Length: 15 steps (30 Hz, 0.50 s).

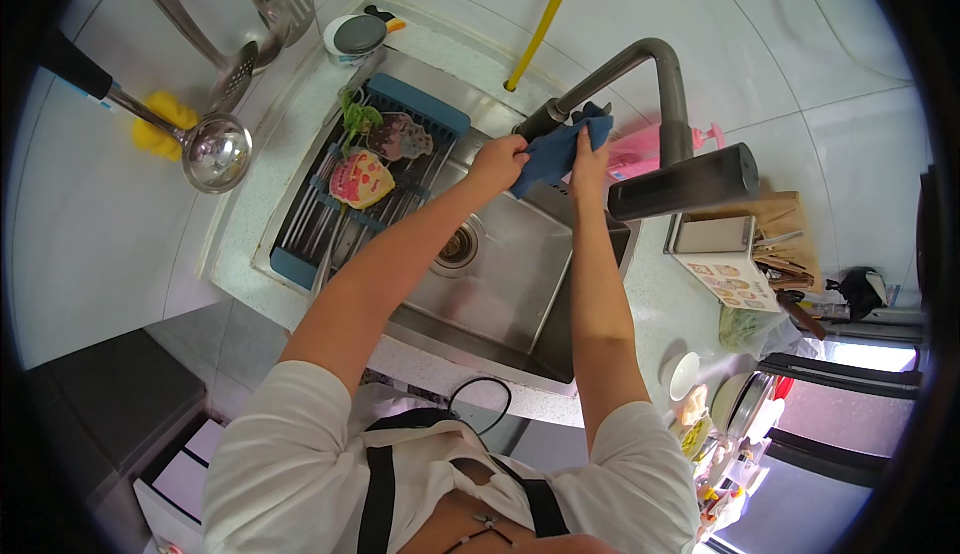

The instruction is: The person rinses a blue cloth under a running faucet, wrings it out, and then uses it to wipe the different sides of the faucet fixture.

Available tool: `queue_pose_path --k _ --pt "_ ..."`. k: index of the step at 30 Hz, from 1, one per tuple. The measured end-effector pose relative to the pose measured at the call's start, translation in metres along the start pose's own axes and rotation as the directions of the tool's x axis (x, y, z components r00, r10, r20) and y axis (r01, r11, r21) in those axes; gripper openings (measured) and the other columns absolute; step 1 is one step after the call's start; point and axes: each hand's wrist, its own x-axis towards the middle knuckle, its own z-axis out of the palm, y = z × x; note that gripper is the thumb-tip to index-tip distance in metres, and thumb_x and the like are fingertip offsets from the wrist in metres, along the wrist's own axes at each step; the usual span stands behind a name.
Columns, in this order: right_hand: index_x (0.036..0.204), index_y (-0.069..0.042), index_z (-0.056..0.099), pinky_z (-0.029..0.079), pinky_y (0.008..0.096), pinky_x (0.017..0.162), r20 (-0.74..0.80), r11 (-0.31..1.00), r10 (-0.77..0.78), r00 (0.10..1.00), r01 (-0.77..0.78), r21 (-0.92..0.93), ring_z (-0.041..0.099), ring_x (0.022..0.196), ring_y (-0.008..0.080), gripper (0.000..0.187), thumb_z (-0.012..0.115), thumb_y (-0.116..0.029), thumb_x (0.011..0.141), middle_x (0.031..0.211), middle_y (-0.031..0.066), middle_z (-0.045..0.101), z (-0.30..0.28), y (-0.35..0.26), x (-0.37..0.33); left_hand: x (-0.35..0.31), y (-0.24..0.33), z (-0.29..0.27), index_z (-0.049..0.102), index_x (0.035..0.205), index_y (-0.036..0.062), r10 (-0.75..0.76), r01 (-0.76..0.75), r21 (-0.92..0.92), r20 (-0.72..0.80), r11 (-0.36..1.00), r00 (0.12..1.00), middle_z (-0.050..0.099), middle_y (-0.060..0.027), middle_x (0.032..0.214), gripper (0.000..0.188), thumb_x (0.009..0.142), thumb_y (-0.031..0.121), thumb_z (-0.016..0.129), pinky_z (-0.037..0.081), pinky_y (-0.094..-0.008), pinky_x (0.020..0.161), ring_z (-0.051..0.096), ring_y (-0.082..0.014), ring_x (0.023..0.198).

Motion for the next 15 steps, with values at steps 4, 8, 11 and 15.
queue_pose_path --k 4,8,11,15 --pt "0.106 0.000 0.049 0.038 0.0285 0.081 -0.053 0.993 -0.001 0.999 -0.005 -0.118 0.052 0.089 0.0182 0.030 0.052 -0.021 0.085 0.098 0.0081 0.056 0.007 -0.005 -0.007 -0.004 0.004 -0.009 0.057 0.086 0.0038 -0.057 0.054 0.090 0.028 0.994 0.998 0.060 -0.0160 0.078 0.016 0.074 0.014 0.060 0.044 -0.0370 0.065 0.058 -0.0309 0.074" --pt "0.100 -0.001 0.050 0.040 0.0315 0.074 -0.137 0.913 -0.071 0.988 0.009 -0.409 0.053 0.081 0.0210 0.026 0.054 -0.019 0.082 0.088 0.0129 0.056 0.005 -0.025 0.012 -0.002 0.022 -0.012 0.058 0.085 0.0044 0.024 -0.024 0.004 -0.005 1.000 1.000 0.059 -0.0160 0.077 0.014 0.074 0.014 0.059 0.044 -0.0371 0.065 0.058 -0.0309 0.073" --pt "0.099 -0.001 0.050 0.041 0.0320 0.073 -0.186 0.877 -0.103 0.977 0.001 -0.481 0.054 0.080 0.0223 0.025 0.054 -0.018 0.082 0.087 0.0137 0.057 0.015 -0.036 0.016 0.000 0.033 -0.016 0.057 0.084 0.0044 0.070 -0.070 0.018 -0.016 0.997 0.997 0.059 -0.0159 0.077 0.014 0.074 0.014 0.059 0.044 -0.0376 0.064 0.057 -0.0316 0.074" --pt "0.094 0.000 0.051 0.042 0.0344 0.072 -0.285 0.898 -0.193 0.939 0.052 -0.437 0.055 0.078 0.0282 0.027 0.057 -0.022 0.079 0.084 0.0180 0.057 0.023 -0.038 0.007 -0.009 0.023 -0.013 0.056 0.084 0.0041 0.042 -0.042 0.028 0.005 0.999 0.999 0.059 -0.0155 0.077 0.014 0.075 0.015 0.059 0.044 -0.0384 0.064 0.057 -0.0326 0.074"
